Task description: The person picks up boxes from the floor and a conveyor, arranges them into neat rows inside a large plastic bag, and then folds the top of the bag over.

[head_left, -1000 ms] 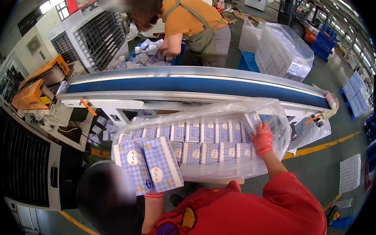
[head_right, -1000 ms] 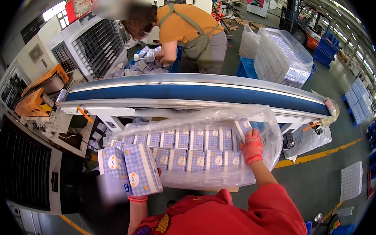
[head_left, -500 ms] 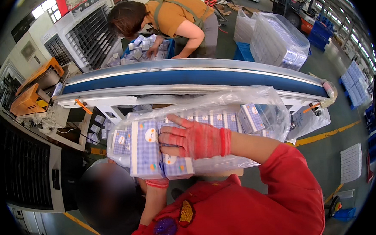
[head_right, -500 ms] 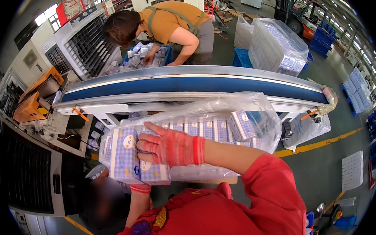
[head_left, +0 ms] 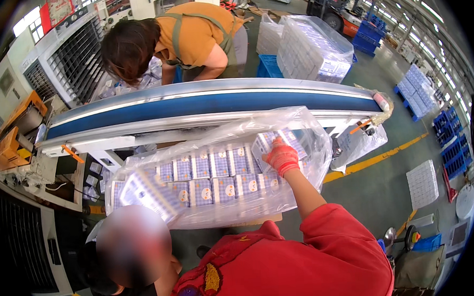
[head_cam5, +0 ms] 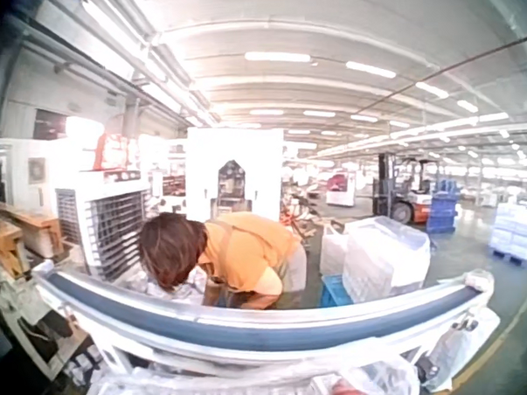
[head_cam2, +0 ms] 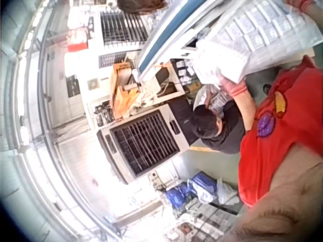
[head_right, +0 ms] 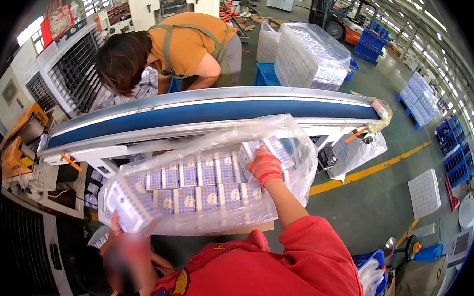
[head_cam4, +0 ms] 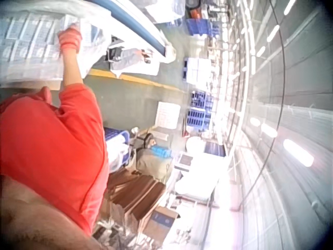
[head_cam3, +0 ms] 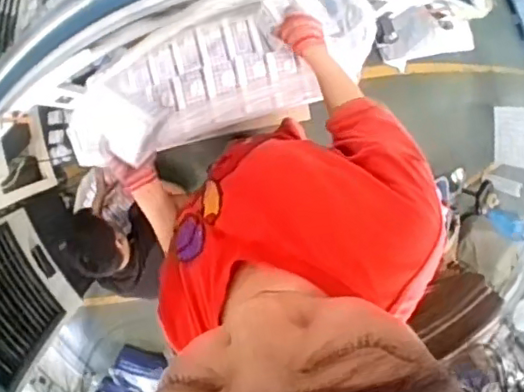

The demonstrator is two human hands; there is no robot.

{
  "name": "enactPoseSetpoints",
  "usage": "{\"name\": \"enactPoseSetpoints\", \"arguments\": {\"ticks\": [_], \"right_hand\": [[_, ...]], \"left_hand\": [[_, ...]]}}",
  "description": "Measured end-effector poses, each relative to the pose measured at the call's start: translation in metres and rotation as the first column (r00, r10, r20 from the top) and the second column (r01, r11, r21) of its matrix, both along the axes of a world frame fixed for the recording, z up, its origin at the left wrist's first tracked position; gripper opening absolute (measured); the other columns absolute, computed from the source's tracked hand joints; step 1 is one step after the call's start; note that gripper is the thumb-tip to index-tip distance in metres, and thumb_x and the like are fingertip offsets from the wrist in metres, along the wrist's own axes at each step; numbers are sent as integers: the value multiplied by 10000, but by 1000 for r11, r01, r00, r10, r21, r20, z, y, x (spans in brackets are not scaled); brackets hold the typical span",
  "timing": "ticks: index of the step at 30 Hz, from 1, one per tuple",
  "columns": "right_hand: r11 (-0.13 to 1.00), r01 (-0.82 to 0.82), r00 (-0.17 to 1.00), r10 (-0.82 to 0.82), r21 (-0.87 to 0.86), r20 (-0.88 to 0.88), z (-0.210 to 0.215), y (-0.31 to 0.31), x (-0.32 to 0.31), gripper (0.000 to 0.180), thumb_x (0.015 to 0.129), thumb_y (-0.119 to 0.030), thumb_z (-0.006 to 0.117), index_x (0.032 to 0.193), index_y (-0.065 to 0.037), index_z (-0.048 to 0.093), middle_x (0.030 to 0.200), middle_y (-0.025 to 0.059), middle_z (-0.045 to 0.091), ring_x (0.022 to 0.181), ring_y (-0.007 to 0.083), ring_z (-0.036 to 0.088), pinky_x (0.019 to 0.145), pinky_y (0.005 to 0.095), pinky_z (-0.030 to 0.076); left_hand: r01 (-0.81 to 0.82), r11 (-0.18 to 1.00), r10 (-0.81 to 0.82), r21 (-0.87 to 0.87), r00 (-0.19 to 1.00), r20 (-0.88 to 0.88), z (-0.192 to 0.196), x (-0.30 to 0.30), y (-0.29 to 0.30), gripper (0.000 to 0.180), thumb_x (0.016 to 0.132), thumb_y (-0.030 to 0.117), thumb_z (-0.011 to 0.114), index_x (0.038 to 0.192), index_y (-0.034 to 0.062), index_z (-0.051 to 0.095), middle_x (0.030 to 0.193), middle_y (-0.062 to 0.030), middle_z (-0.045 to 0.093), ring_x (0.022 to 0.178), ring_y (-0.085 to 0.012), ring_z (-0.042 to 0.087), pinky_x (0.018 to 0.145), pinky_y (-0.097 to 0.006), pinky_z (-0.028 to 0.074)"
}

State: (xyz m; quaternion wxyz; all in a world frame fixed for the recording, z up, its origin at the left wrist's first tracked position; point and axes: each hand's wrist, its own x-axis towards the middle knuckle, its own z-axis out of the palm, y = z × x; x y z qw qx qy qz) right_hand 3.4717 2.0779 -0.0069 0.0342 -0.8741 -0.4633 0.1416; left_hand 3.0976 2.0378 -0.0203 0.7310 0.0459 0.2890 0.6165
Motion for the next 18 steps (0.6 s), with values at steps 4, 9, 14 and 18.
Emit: {"name": "enactPoseSetpoints", "arguments": {"ticks": [4,9,14,18], "right_hand": [[992,-2,996,14,-128,94,-19,14,3,819,642,-419,588,1246,-18,208,1012,175,536,895,265,553,738,356,444],[769,-457,818,561,447,-127,30,-15,-60,822,660,-452,612,1245,-5,247,1108,182,468,1005,274,478,821,323,396],[748,-164,-184,617,643,-765,33,-24,-135,815,566,-142,756,1231,-59,293,1107,64,466,1025,142,421,852,282,357],[619,-181,-149,751,764,-643,36,-29,-126,812,546,-72,758,1222,-71,307,1077,26,478,1009,116,425,842,260,362]], "left_hand": [[136,981,-153,-135,980,-125,15,37,11,570,719,313,560,1187,52,365,1139,-99,469,1034,-274,450,888,-431,347],[18,975,84,221,893,-441,26,56,6,457,710,109,578,1133,35,420,1063,-127,507,933,-252,498,817,-331,404],[298,691,700,658,-50,-713,17,77,-1,482,680,5,567,1136,47,415,932,-113,533,753,-182,542,572,-288,458],[381,786,175,486,618,-767,24,74,-8,658,648,6,624,1204,60,276,920,-124,540,618,-143,546,378,-196,396]]}}
